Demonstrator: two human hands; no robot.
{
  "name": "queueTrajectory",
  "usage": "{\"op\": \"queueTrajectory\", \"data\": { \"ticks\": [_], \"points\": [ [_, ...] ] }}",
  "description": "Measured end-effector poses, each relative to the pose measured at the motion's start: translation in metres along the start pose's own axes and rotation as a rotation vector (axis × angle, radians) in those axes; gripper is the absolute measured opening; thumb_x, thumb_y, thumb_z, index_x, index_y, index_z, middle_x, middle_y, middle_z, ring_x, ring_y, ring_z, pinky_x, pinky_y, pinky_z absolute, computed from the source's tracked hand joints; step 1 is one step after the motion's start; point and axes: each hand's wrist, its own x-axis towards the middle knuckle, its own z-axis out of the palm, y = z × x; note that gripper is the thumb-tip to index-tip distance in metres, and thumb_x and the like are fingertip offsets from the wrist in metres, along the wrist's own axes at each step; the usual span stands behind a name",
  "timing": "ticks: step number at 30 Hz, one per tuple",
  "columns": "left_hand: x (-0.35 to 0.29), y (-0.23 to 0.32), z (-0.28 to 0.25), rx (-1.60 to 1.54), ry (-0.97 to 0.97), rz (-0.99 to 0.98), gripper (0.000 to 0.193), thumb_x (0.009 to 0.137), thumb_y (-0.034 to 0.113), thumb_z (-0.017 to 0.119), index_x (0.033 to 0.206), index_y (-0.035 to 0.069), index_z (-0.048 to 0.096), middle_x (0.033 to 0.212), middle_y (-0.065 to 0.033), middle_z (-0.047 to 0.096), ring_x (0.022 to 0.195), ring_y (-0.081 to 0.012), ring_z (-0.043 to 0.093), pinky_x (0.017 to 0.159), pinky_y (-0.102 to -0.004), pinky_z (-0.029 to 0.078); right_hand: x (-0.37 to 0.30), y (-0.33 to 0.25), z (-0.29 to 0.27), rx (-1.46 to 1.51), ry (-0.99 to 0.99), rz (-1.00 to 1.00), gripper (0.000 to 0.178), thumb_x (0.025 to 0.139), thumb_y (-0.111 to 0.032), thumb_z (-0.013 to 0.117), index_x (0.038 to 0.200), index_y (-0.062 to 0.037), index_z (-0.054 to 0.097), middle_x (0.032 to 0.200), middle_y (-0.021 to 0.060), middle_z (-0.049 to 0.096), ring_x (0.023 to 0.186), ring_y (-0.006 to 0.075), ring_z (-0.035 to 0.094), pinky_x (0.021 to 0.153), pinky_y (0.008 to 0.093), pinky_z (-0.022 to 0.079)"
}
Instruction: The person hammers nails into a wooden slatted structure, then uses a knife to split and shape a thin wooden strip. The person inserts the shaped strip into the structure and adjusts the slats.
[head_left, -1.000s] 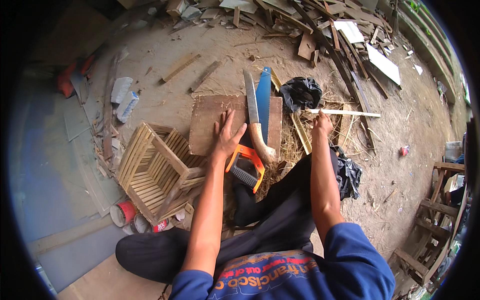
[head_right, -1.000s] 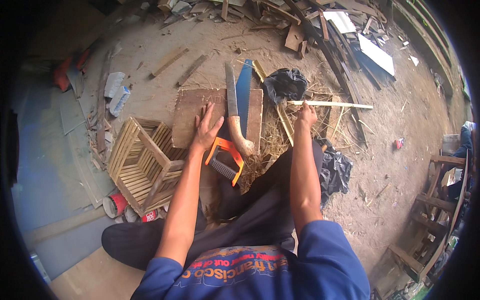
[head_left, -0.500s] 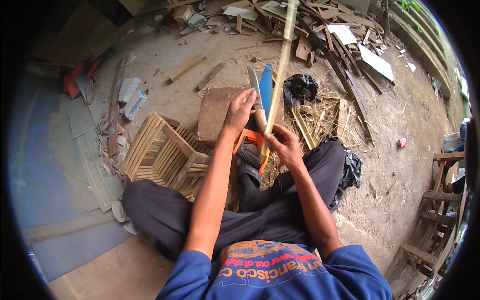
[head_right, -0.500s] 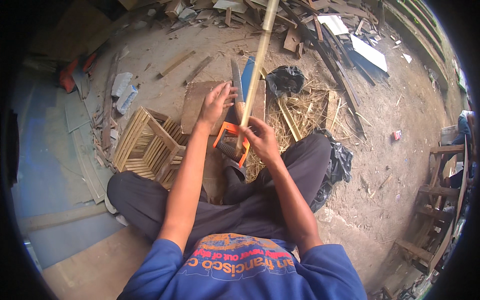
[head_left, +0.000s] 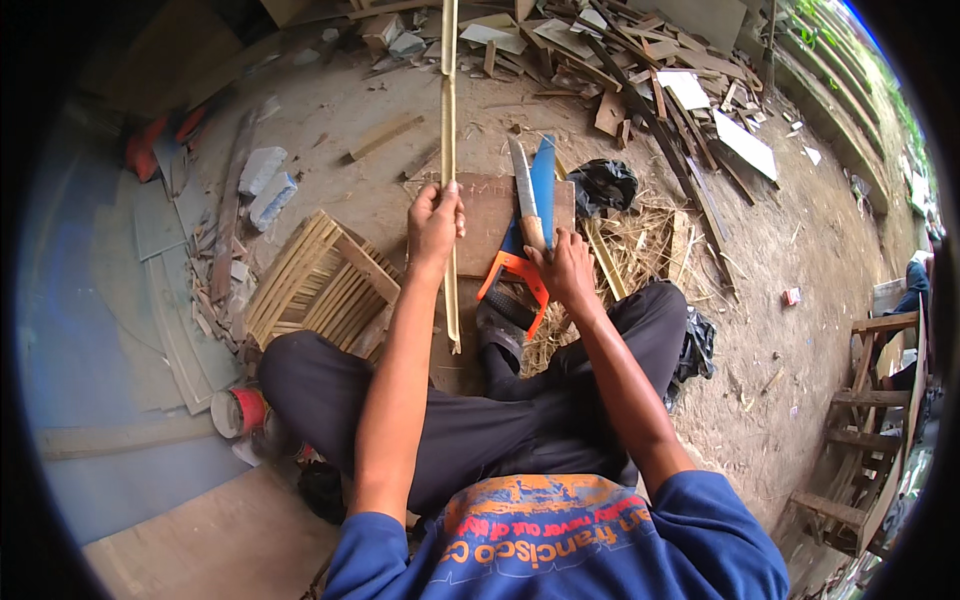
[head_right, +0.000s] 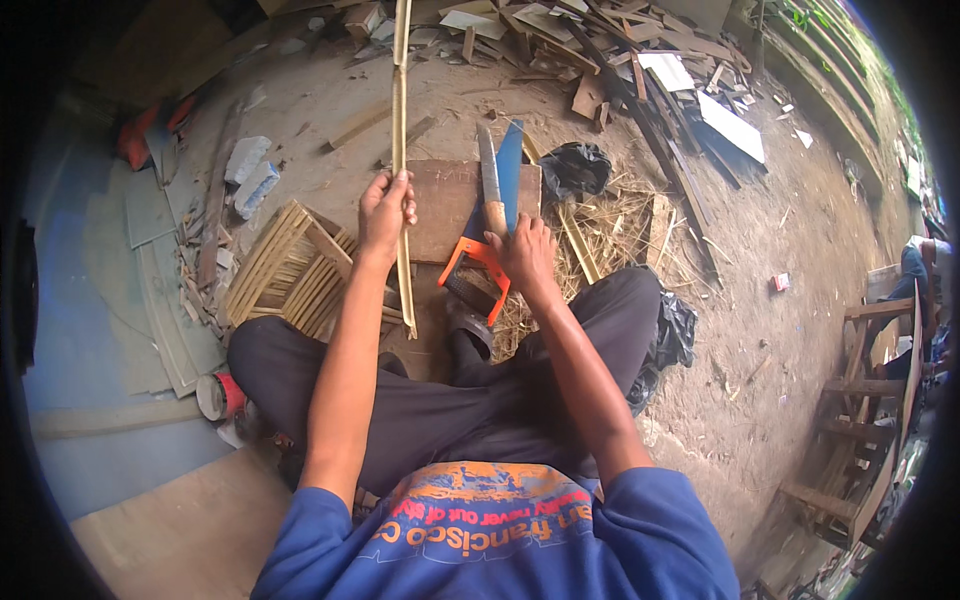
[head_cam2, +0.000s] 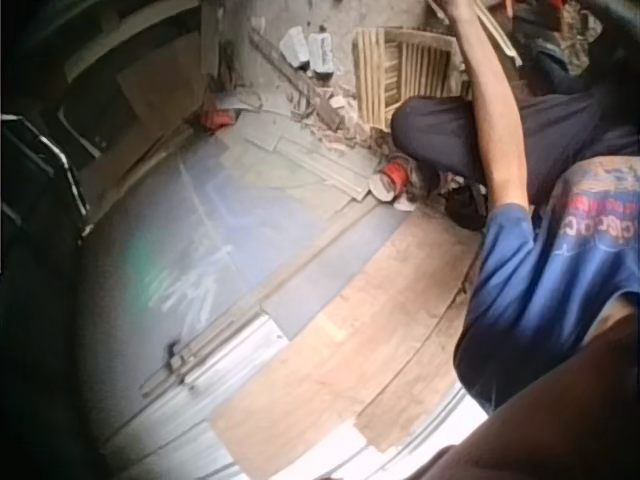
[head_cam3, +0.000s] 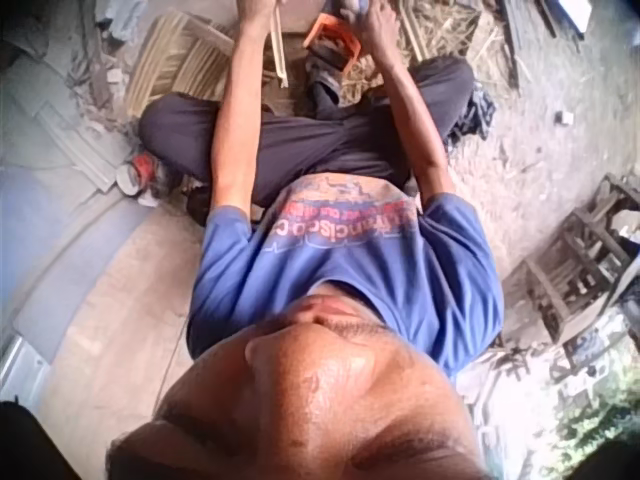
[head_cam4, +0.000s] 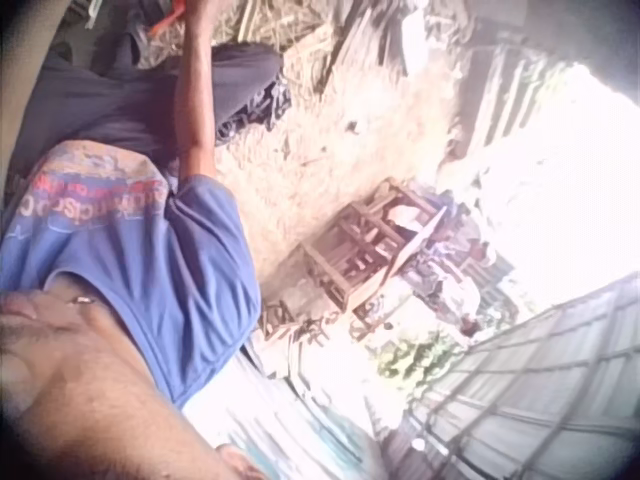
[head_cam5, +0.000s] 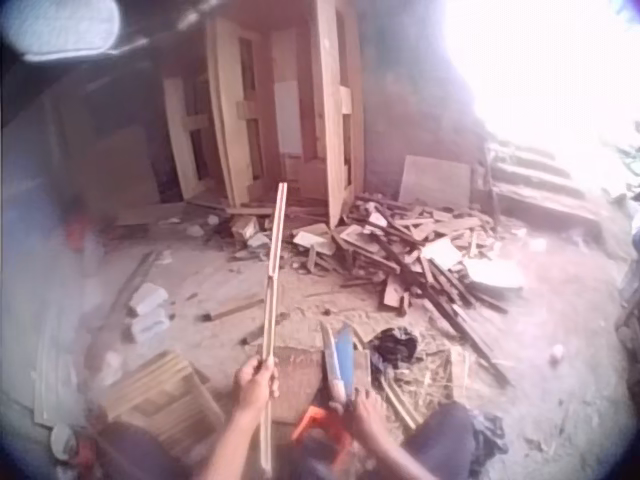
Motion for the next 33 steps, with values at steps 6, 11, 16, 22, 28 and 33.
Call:
{"op": "queueTrajectory", "data": {
  "ticks": [6, 11, 16, 22, 28, 33],
  "points": [
    [-0.013, 0.053, -0.042, -0.045, 0.203, 0.104, 0.016, 0.099, 0.022, 0.057, 0.096, 0.006, 0.059, 0.073, 0.0007, 0.054, 0.054, -0.0055, 0.048, 0.045, -0.0194, 0.036, 0.022, -0.016, 0.011, -0.225, -0.101, -0.04, 0.044, 0.083, -0.039, 0.069, 0.083, 0.0044, 0.067, 0.085, 0.0249, 0.065, 0.077, 0.0396, 0.066, 0.068, 0.049, 0.053],
    [-0.027, 0.088, -0.079, 0.027, 0.249, 0.125, 0.018, 0.099, 0.023, 0.056, 0.099, 0.005, 0.06, 0.074, 0.002, 0.053, 0.054, -0.0046, 0.045, 0.046, -0.0191, 0.035, 0.029, -0.036, 0.009, -0.167, -0.127, 0.007, 0.043, 0.083, -0.036, 0.065, 0.084, 0.0073, 0.068, 0.091, 0.0269, 0.065, 0.085, 0.0413, 0.066, 0.077, 0.0492, 0.052],
    [-0.042, 0.099, -0.082, -0.026, 0.288, 0.138, 0.019, 0.099, 0.023, 0.056, 0.099, 0.005, 0.061, 0.076, 0.0017, 0.054, 0.056, -0.0042, 0.046, 0.047, -0.0196, 0.035, 0.028, -0.079, 0.025, 0.207, -0.229, 0.084, 0.044, 0.085, -0.032, 0.065, 0.076, 0.0106, 0.064, 0.084, 0.0347, 0.063, 0.08, 0.0481, 0.064, 0.075, 0.0528, 0.052],
    [-0.05, 0.074, -0.073, -0.038, 0.278, 0.097, 0.017, 0.098, 0.022, 0.058, 0.097, 0.006, 0.061, 0.074, 0.0021, 0.054, 0.055, -0.0039, 0.046, 0.046, -0.0192, 0.035, -0.005, -0.13, 0.073, 0.201, -0.334, -0.008, 0.042, 0.085, -0.028, 0.067, 0.088, 0.0131, 0.06, 0.089, 0.0309, 0.062, 0.089, 0.047, 0.062, 0.078, 0.0503, 0.053],
    [-0.053, 0.068, -0.075, -0.022, 0.296, 0.067, 0.02, 0.099, 0.025, 0.056, 0.099, 0.005, 0.062, 0.075, 0.0018, 0.054, 0.057, -0.0045, 0.046, 0.048, -0.019, 0.036, -0.017, -0.134, 0.043, 0.144, -0.148, -0.074, 0.038, 0.087, -0.028, 0.068, 0.1, 0.0069, 0.062, 0.099, 0.0265, 0.061, 0.097, 0.0436, 0.058, 0.081, 0.0485, 0.049],
    [-0.051, 0.059, -0.064, -0.071, 0.246, 0.022, 0.02, 0.099, 0.025, 0.056, 0.1, 0.006, 0.062, 0.075, 0.0014, 0.054, 0.056, -0.0052, 0.046, 0.048, -0.0198, 0.037, -0.051, -0.059, 0.019, 0.277, -0.124, -0.159, 0.038, 0.085, -0.022, 0.069, 0.11, 0.0024, 0.055, 0.105, 0.0199, 0.057, 0.1, 0.0365, 0.056, 0.085, 0.0433, 0.046]
  ]
}}
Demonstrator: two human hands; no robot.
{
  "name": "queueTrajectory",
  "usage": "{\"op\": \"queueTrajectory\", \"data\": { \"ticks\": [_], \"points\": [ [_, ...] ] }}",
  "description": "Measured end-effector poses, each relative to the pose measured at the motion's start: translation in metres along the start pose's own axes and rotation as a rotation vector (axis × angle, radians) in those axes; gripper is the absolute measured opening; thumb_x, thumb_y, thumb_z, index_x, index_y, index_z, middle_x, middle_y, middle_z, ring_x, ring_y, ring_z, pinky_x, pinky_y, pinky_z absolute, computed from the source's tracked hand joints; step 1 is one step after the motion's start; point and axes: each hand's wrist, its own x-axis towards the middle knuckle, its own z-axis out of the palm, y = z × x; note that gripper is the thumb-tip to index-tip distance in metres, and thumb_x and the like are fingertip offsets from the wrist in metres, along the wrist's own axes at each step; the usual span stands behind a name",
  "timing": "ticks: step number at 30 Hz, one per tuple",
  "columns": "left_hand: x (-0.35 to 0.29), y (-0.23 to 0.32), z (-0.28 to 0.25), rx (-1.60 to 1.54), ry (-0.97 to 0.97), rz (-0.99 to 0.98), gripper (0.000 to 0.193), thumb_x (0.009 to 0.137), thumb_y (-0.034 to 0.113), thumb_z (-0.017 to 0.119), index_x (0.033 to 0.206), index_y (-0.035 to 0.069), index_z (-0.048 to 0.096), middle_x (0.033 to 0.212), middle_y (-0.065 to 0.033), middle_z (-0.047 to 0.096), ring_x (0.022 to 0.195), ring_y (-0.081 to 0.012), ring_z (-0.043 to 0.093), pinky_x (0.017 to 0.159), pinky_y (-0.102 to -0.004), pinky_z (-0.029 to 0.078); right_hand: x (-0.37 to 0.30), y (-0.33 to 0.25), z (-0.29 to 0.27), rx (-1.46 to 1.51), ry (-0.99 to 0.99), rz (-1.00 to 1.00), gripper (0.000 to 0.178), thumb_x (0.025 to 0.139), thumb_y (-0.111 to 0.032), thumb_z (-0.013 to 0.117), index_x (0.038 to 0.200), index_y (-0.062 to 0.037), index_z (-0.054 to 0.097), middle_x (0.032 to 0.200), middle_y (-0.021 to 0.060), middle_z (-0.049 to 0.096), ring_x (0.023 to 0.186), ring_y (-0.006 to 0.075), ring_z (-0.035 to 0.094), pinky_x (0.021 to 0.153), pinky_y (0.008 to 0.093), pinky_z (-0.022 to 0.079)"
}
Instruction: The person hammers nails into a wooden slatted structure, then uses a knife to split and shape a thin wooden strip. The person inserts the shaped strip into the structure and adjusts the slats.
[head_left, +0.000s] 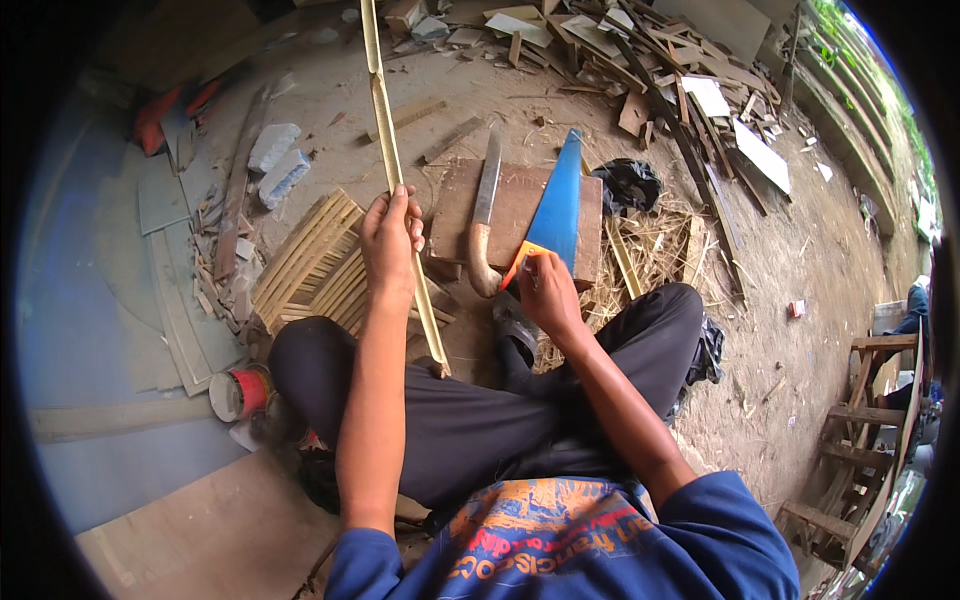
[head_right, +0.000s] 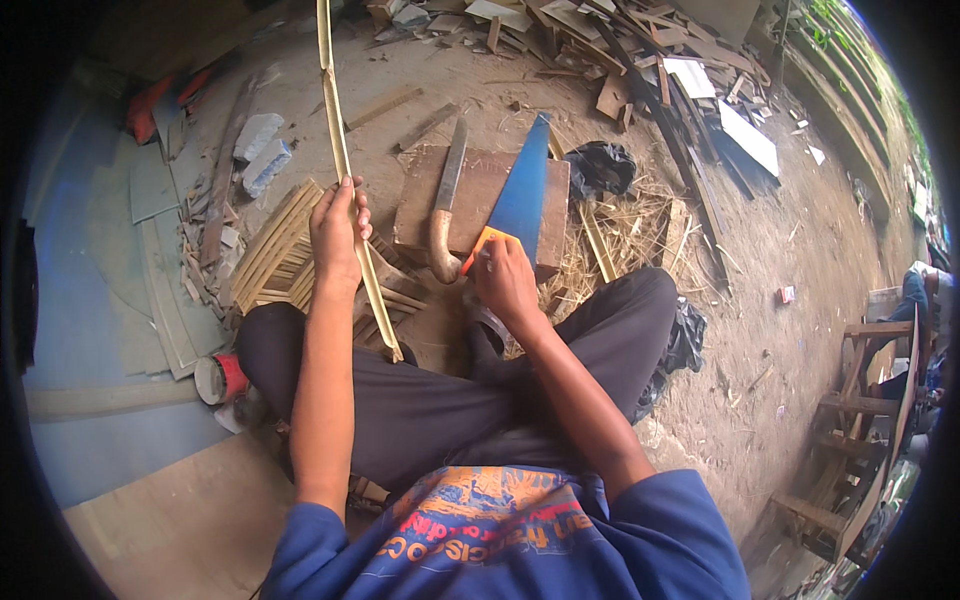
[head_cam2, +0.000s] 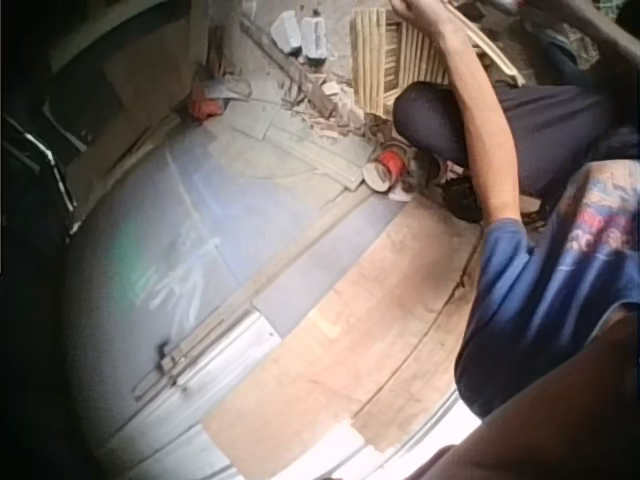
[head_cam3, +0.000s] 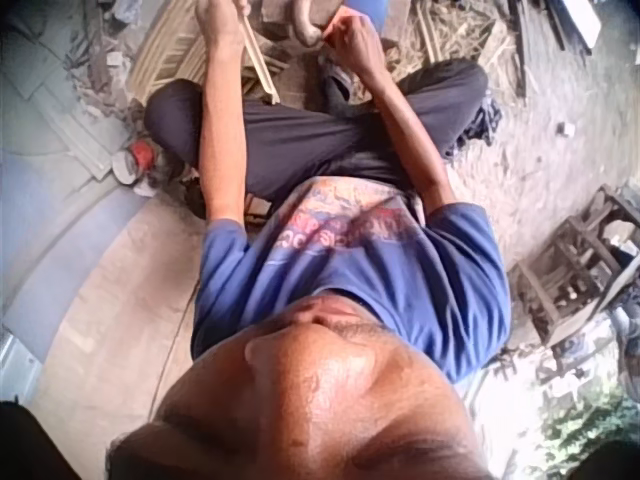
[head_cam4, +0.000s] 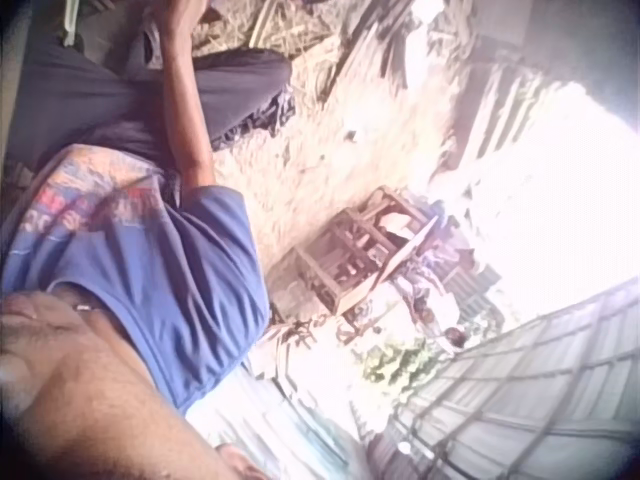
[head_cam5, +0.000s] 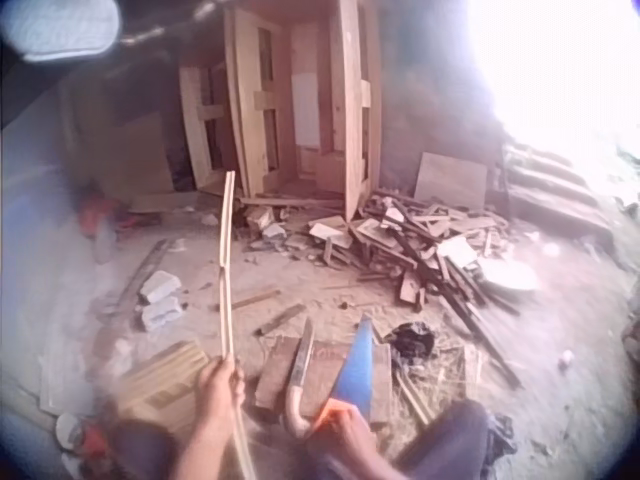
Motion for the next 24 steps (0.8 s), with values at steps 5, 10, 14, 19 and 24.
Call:
{"op": "queueTrajectory", "data": {
  "ticks": [5, 10, 14, 19, 24],
  "points": [
    [0.001, -0.008, 0.033, -0.092, 0.005, -0.08, 0.022, 0.099, 0.028, 0.056, 0.099, 0.007, 0.061, 0.074, 0.0013, 0.055, 0.055, -0.006, 0.047, 0.048, -0.0205, 0.036, -0.044, 0.0, -0.004, -0.207, -0.084, -0.139, 0.047, 0.082, -0.025, 0.068, 0.116, 0.0021, 0.051, 0.1, 0.0164, 0.058, 0.095, 0.0314, 0.06, 0.085, 0.0428, 0.046],
    [0.003, -0.018, 0.055, -0.067, -0.072, -0.063, 0.034, 0.102, 0.035, 0.047, 0.108, 0.004, 0.06, 0.077, -0.0002, 0.055, 0.057, -0.0069, 0.048, 0.048, -0.0203, 0.038, -0.04, 0.019, 0.001, -0.19, -0.105, -0.037, 0.051, 0.081, -0.02, 0.071, 0.124, -0.0019, 0.051, 0.1, 0.0158, 0.059, 0.098, 0.032, 0.058, 0.086, 0.0423, 0.044],
    [0.005, -0.014, 0.062, -0.027, -0.082, -0.055, 0.039, 0.104, 0.038, 0.042, 0.113, 0.004, 0.058, 0.077, -0.0007, 0.054, 0.058, -0.0075, 0.047, 0.049, -0.0203, 0.039, -0.048, 0.035, -0.022, -0.113, 0.044, -0.015, 0.051, 0.078, -0.016, 0.073, 0.123, -0.0042, 0.053, 0.104, 0.0164, 0.06, 0.098, 0.035, 0.058, 0.086, 0.0435, 0.045],
    [-0.002, -0.017, 0.076, -0.044, -0.043, -0.065, 0.037, 0.104, 0.036, 0.042, 0.114, 0.004, 0.059, 0.079, -0.0001, 0.052, 0.06, -0.0076, 0.046, 0.05, -0.0208, 0.038, -0.026, 0.077, -0.059, -0.1, 0.348, 0.223, 0.043, 0.078, -0.008, 0.072, 0.117, -0.0003, 0.058, 0.098, 0.0198, 0.062, 0.092, 0.0382, 0.06, 0.081, 0.0461, 0.047],
    [0.003, -0.027, 0.085, -0.07, -0.009, -0.062, 0.035, 0.103, 0.034, 0.045, 0.108, 0.005, 0.063, 0.074, 0.0014, 0.053, 0.058, -0.0068, 0.046, 0.05, -0.0204, 0.037, -0.04, 0.143, -0.04, -0.166, 0.359, 0.539, 0.037, 0.076, -0.01, 0.072, 0.11, -0.0015, 0.062, 0.096, 0.0219, 0.064, 0.092, 0.04, 0.062, 0.082, 0.0476, 0.048]
  ]
}}
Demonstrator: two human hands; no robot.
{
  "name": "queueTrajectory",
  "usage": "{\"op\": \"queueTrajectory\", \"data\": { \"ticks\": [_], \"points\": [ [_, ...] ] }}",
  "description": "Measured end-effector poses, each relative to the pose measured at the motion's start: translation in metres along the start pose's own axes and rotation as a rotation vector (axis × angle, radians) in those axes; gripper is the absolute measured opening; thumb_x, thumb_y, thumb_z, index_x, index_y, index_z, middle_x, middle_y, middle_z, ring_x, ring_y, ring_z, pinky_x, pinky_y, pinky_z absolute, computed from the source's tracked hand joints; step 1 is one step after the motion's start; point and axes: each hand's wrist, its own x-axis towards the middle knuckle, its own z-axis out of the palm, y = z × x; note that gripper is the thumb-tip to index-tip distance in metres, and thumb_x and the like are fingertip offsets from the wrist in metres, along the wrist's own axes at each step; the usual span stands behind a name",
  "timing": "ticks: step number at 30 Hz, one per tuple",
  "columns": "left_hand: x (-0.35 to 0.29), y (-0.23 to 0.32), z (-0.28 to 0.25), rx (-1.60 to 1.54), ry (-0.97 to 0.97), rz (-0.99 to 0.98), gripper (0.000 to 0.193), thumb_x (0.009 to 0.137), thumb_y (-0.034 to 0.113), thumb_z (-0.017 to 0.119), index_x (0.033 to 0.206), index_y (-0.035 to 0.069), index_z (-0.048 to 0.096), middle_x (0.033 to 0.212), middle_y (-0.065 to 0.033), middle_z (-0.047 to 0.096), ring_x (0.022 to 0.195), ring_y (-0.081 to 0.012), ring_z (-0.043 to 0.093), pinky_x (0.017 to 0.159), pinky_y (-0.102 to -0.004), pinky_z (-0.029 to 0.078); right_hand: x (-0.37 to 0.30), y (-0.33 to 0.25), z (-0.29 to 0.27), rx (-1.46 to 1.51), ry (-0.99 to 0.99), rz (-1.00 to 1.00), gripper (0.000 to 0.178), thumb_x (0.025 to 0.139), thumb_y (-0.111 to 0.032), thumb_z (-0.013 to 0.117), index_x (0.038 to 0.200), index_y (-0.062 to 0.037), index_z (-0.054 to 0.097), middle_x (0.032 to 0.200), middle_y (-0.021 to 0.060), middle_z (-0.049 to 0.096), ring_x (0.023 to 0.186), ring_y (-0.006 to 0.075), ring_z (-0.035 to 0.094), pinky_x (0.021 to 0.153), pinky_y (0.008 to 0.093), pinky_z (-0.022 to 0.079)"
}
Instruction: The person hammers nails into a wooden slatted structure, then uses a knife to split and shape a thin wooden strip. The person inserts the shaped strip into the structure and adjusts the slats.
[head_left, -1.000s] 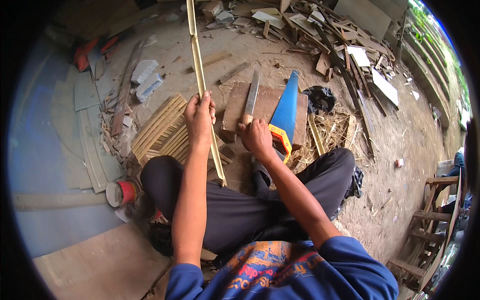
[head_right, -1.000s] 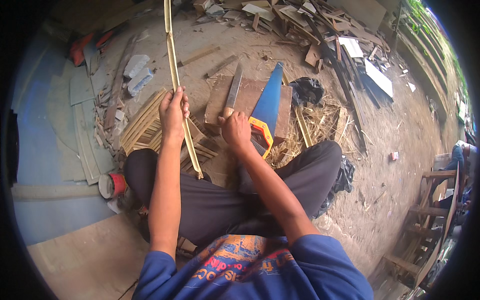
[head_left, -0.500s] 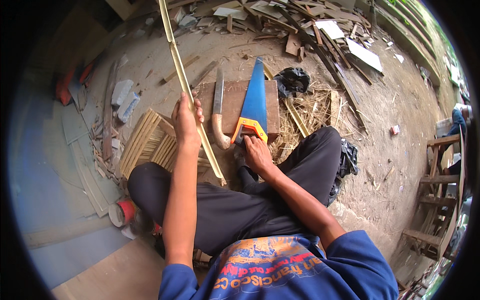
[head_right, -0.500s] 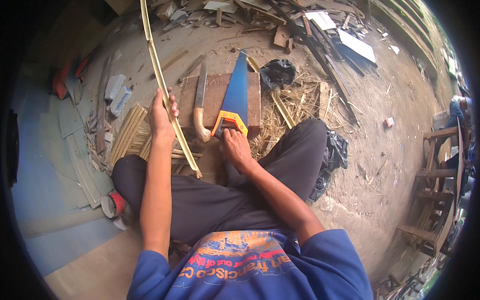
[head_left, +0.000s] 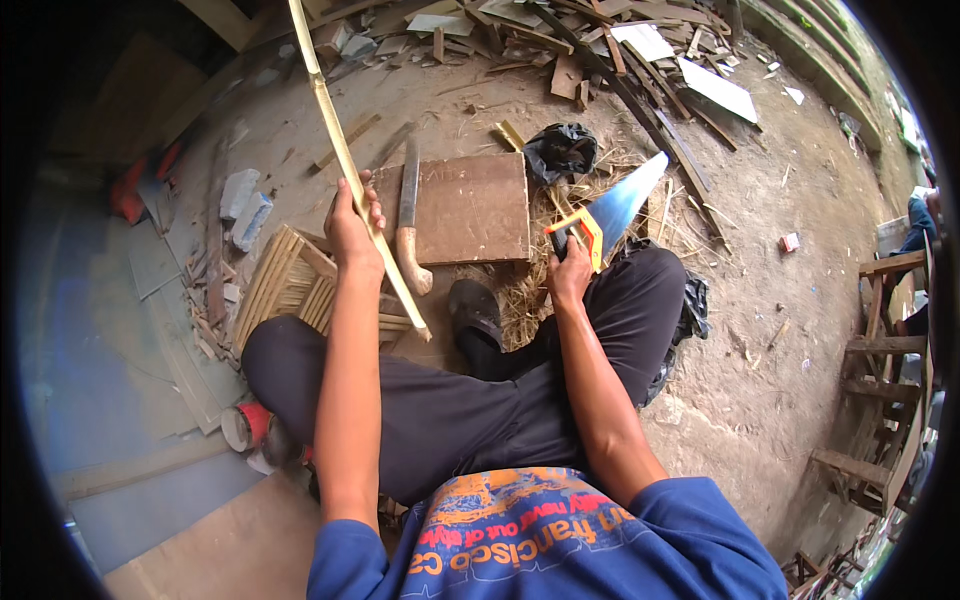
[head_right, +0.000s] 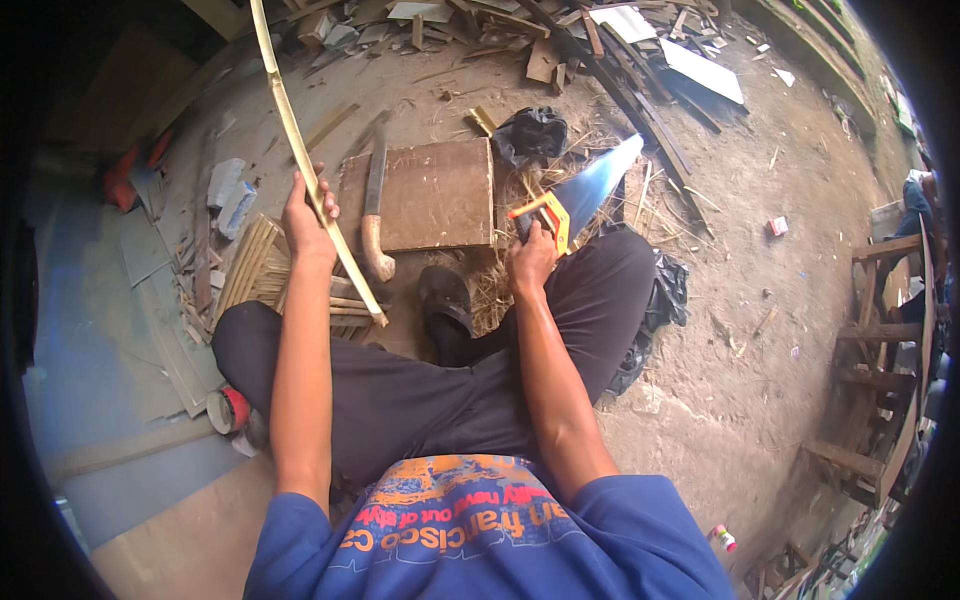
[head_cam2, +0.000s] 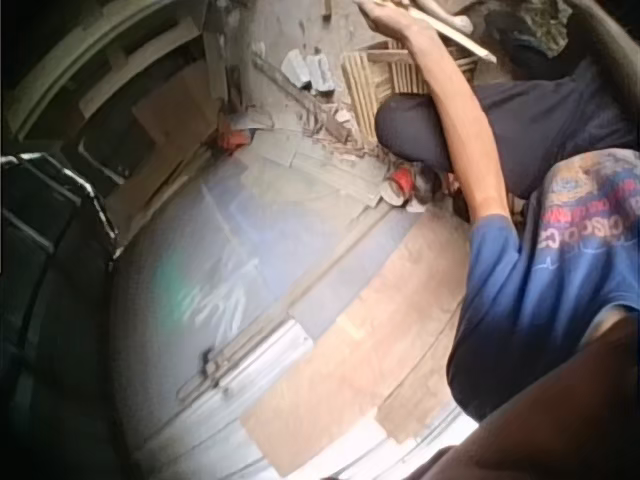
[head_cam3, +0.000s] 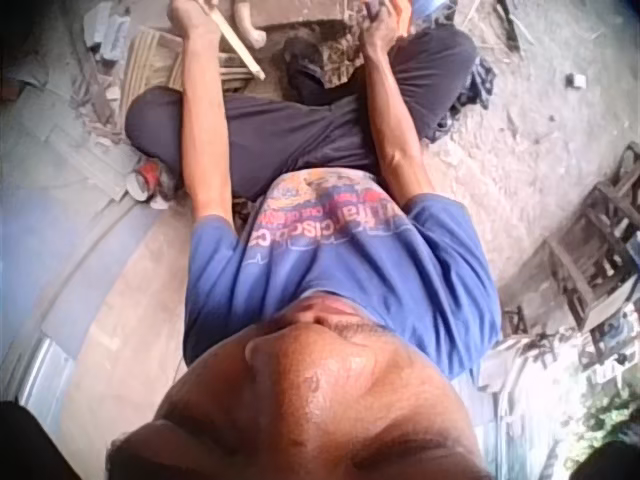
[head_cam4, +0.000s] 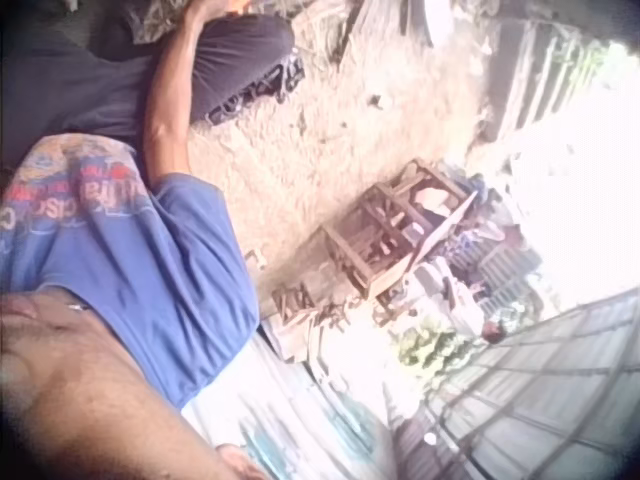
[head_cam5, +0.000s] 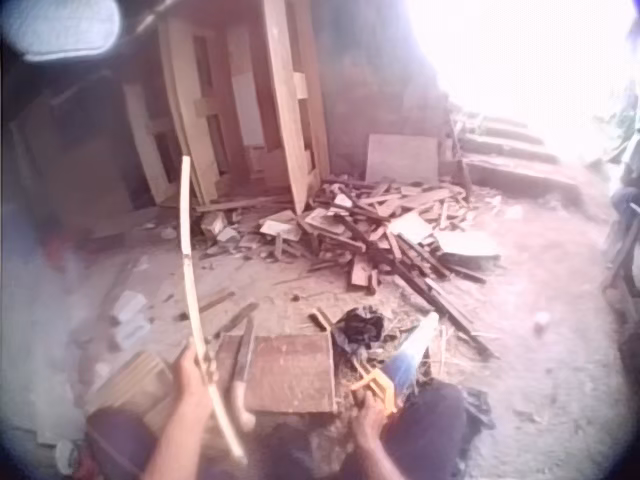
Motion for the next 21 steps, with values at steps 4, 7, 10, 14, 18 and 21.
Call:
{"op": "queueTrajectory", "data": {
  "ticks": [4, 7, 10, 14, 18, 21],
  "points": [
    [0.007, -0.019, -0.003, -0.136, 0.013, 0.072, 0.031, 0.101, 0.034, 0.05, 0.105, 0.006, 0.062, 0.075, 0.0018, 0.052, 0.058, -0.0077, 0.044, 0.05, -0.0213, 0.036, -0.005, 0.033, 0.031, -0.109, -0.243, 0.214, 0.036, 0.073, -0.013, 0.073, 0.107, -0.0028, 0.063, 0.098, 0.0226, 0.065, 0.096, 0.0395, 0.064, 0.083, 0.0484, 0.05],
    [0.007, -0.028, 0.003, -0.164, -0.008, 0.189, 0.028, 0.1, 0.032, 0.053, 0.105, 0.006, 0.062, 0.076, 0.0022, 0.052, 0.06, -0.0066, 0.044, 0.052, -0.0207, 0.035, 0.005, 0.046, 0.041, -0.122, -0.039, 0.085, 0.039, 0.072, -0.012, 0.074, 0.107, -0.0023, 0.062, 0.106, 0.022, 0.063, 0.099, 0.0407, 0.062, 0.084, 0.0475, 0.049],
    [-0.005, -0.017, -0.02, -0.166, 0.026, 0.273, 0.029, 0.099, 0.033, 0.056, 0.107, 0.006, 0.062, 0.077, 0.0021, 0.051, 0.061, -0.0069, 0.043, 0.054, -0.0214, 0.034, -0.007, -0.045, 0.004, 0.099, 0.249, -0.094, 0.048, 0.078, -0.005, 0.066, 0.123, 0.0011, 0.052, 0.119, 0.0242, 0.054, 0.112, 0.0402, 0.053, 0.095, 0.0474, 0.042],
    [-0.007, 0.011, -0.011, -0.127, -0.022, 0.392, 0.039, 0.099, 0.041, 0.052, 0.107, 0.004, 0.06, 0.074, 0.002, 0.047, 0.061, -0.0085, 0.041, 0.055, -0.0223, 0.032, -0.016, -0.109, -0.011, 0.427, 0.016, -0.412, 0.037, 0.082, -0.007, 0.066, 0.116, -0.0001, 0.056, 0.115, 0.0231, 0.055, 0.111, 0.0394, 0.053, 0.096, 0.0473, 0.042],
    [0.001, 0.036, -0.004, -0.171, -0.052, 0.427, 0.048, 0.1, 0.052, 0.043, 0.09, 0.007, 0.056, 0.067, 0.0015, 0.041, 0.059, -0.0101, 0.037, 0.055, -0.0242, 0.031, -0.035, -0.16, 0.022, 0.446, -0.246, -0.427, 0.036, 0.09, -0.023, 0.065, 0.111, 0.0043, 0.058, 0.105, 0.0247, 0.06, 0.099, 0.0429, 0.058, 0.085, 0.0455, 0.049],
    [0.005, 0.035, -0.001, -0.239, -0.05, 0.465, 0.053, 0.099, 0.057, 0.039, 0.074, 0.011, 0.046, 0.062, 0.001, 0.038, 0.055, -0.0118, 0.034, 0.054, -0.0262, 0.03, -0.029, -0.183, 0.051, 0.31, -0.327, -0.383, 0.046, 0.089, -0.032, 0.064, 0.11, 0.0076, 0.054, 0.102, 0.0296, 0.059, 0.095, 0.044, 0.061, 0.08, 0.0489, 0.051]
  ]
}}
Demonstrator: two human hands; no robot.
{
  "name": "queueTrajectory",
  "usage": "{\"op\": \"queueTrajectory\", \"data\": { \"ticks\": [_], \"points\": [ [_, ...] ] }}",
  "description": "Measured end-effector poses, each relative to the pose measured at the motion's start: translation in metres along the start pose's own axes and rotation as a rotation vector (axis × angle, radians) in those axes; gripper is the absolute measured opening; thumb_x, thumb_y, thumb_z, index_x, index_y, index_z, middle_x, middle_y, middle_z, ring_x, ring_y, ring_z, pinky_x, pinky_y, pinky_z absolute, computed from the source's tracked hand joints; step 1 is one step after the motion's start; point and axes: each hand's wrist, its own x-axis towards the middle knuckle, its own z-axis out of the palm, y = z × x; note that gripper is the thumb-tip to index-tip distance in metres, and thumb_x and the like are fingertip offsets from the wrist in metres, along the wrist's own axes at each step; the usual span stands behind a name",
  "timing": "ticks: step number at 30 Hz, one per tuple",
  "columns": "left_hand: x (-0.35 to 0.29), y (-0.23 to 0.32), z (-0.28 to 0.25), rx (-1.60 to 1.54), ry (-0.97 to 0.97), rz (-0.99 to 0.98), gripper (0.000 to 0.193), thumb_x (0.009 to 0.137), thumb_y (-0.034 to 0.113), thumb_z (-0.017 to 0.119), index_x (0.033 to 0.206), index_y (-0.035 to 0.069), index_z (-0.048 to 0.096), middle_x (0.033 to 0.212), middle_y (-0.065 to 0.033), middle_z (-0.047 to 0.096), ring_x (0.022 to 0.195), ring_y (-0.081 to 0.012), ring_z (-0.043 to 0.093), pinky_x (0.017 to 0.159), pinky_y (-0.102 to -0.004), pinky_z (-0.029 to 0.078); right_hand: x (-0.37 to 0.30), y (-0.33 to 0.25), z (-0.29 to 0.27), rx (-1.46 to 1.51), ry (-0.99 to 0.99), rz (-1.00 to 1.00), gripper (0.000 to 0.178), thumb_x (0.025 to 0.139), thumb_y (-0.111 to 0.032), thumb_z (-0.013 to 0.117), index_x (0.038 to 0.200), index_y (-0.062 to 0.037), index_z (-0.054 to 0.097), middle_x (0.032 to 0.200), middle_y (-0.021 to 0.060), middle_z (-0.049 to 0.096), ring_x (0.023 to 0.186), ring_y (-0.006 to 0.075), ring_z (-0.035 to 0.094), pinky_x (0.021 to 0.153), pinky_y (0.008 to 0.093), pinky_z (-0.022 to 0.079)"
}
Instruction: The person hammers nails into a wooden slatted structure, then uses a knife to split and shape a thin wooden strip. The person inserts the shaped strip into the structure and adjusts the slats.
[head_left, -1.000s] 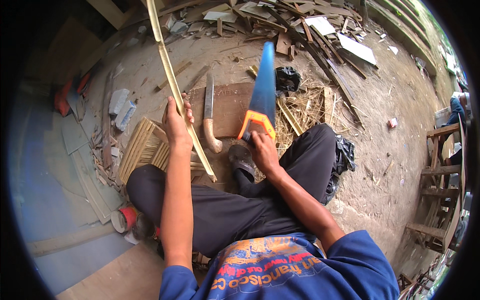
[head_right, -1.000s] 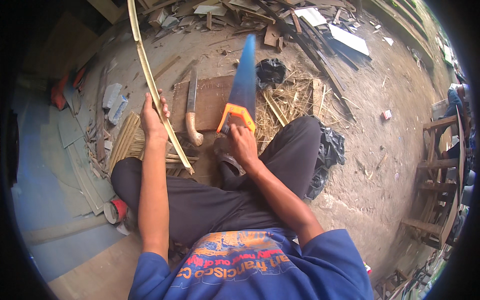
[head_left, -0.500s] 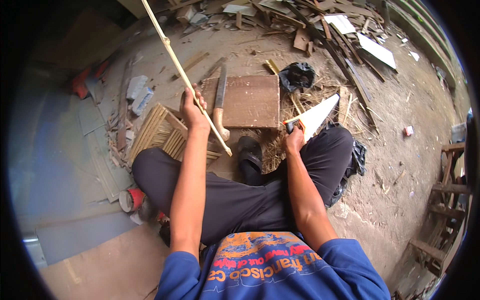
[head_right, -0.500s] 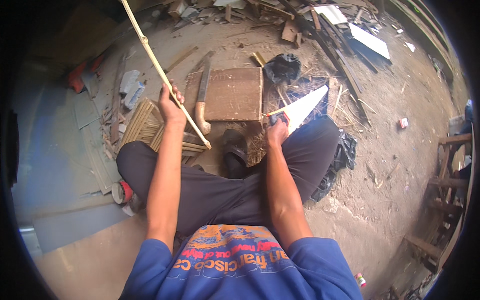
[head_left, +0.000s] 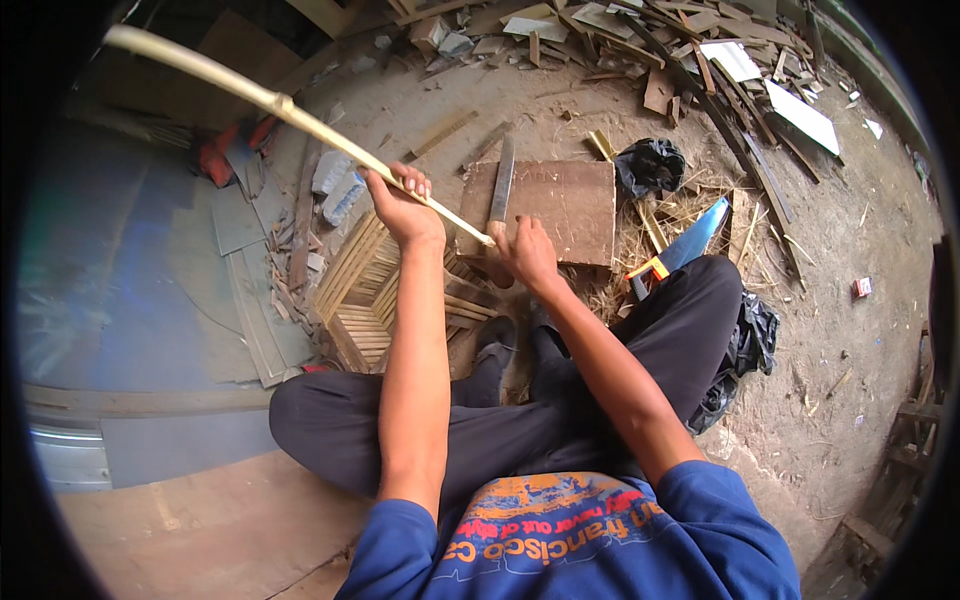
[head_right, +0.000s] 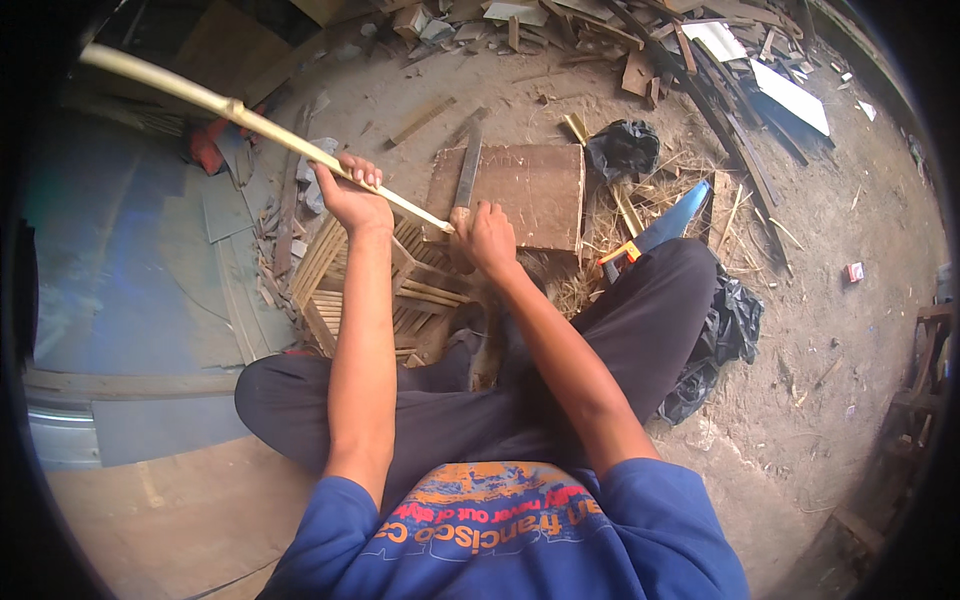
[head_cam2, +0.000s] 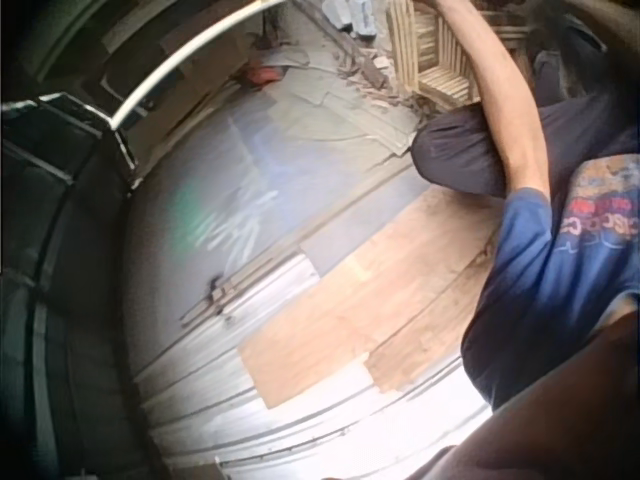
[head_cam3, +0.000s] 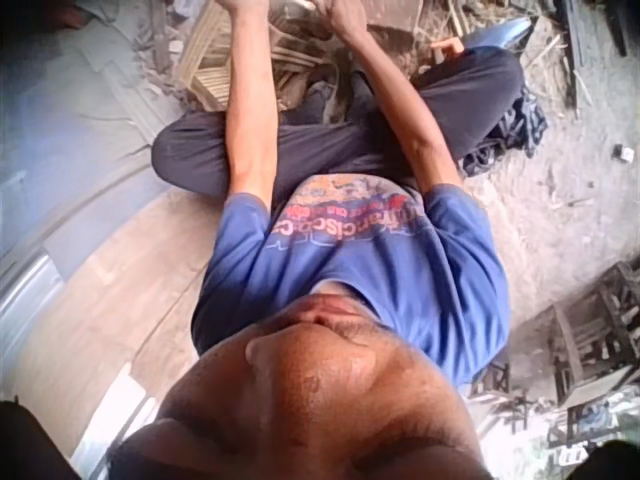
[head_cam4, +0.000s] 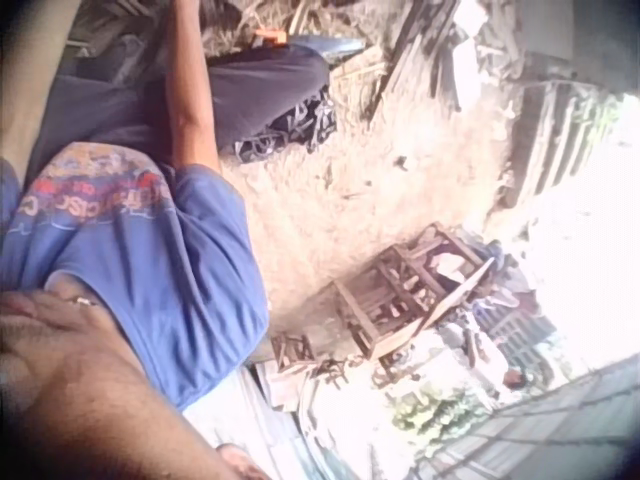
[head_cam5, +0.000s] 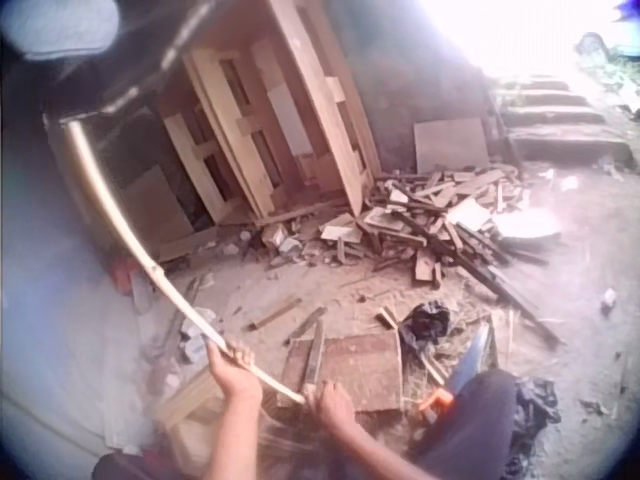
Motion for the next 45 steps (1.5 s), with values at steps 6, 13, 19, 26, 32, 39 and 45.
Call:
{"op": "queueTrajectory", "data": {
  "ticks": [6, 13, 19, 26, 32, 39, 45],
  "points": [
    [0.003, -0.007, -0.044, -0.059, 0.051, 0.027, 0.054, 0.099, 0.059, 0.04, 0.073, 0.012, 0.045, 0.059, 0.002, 0.037, 0.053, -0.0097, 0.033, 0.054, -0.0253, 0.029, 0.008, -0.019, 0.022, -0.071, -0.23, 0.06, 0.037, 0.082, -0.026, 0.066, 0.098, 0.0045, 0.051, 0.092, 0.0288, 0.063, 0.086, 0.0442, 0.065, 0.073, 0.0521, 0.053],
    [0.04, 0.019, -0.05, -0.068, 0.03, 0.116, 0.053, 0.099, 0.058, 0.04, 0.073, 0.012, 0.046, 0.062, 0.0008, 0.038, 0.055, -0.0116, 0.035, 0.055, -0.0275, 0.031, 0.004, -0.02, 0.039, -0.257, -0.238, 0.042, 0.078, 0.067, -0.045, 0.084, 0.11, 0.0063, 0.046, 0.112, 0.0277, 0.059, 0.093, 0.0443, 0.064, 0.08, 0.0492, 0.054],
    [0.036, -0.009, -0.055, -0.095, 0.098, 0.089, 0.049, 0.102, 0.049, 0.036, 0.071, 0.012, 0.042, 0.062, -0.0002, 0.038, 0.058, -0.0124, 0.035, 0.058, -0.0283, 0.031, 0.006, 0.0, -0.03, 0.011, -0.25, 0.309, 0.066, 0.075, -0.034, 0.075, 0.114, 0.0097, 0.044, 0.093, 0.0345, 0.064, 0.09, 0.0472, 0.065, 0.078, 0.0504, 0.051],
    [0.009, -0.075, -0.045, -0.086, 0.009, 0.064, 0.047, 0.101, 0.046, 0.034, 0.068, 0.012, 0.037, 0.06, -0.0006, 0.034, 0.057, -0.0118, 0.03, 0.058, -0.0274, 0.027, -0.074, -0.026, -0.08, 0.336, -0.157, 0.29, 0.032, 0.087, -0.018, 0.062, 0.11, 0.0021, 0.051, 0.075, 0.0218, 0.065, 0.069, 0.037, 0.066, 0.062, 0.0437, 0.049],
    [0.006, -0.09, -0.05, -0.115, -0.059, 0.122, 0.038, 0.099, 0.045, 0.044, 0.083, 0.011, 0.039, 0.067, 0.0014, 0.036, 0.061, -0.0108, 0.035, 0.058, -0.0259, 0.028, -0.09, -0.039, -0.052, 0.195, -0.196, 0.225, 0.026, 0.089, -0.015, 0.062, 0.101, 0.0032, 0.048, 0.071, 0.0212, 0.06, 0.069, 0.0411, 0.062, 0.062, 0.0492, 0.046],
    [0.027, -0.036, -0.055, 0.037, -0.096, 0.068, 0.072, 0.097, 0.068, 0.025, 0.077, 0.005, 0.053, 0.06, -0.0067, 0.047, 0.056, -0.0186, 0.043, 0.06, -0.033, 0.04, -0.105, -0.001, -0.024, 0.057, -0.31, 0.142, 0.023, 0.089, -0.012, 0.059, 0.101, -0.0009, 0.042, 0.089, 0.0277, 0.062, 0.081, 0.0491, 0.06, 0.067, 0.0569, 0.046],
    [0.038, 0.0, -0.05, -0.11, -0.168, -0.014, 0.066, 0.097, 0.066, 0.025, 0.06, 0.013, 0.034, 0.049, 0.0016, 0.028, 0.043, -0.0107, 0.023, 0.045, -0.0256, 0.022, -0.108, 0.007, -0.018, 0.092, -0.336, 0.135, 0.024, 0.088, -0.01, 0.058, 0.103, -0.0002, 0.042, 0.085, 0.0265, 0.062, 0.08, 0.0484, 0.06, 0.067, 0.0564, 0.046]
  ]
}}
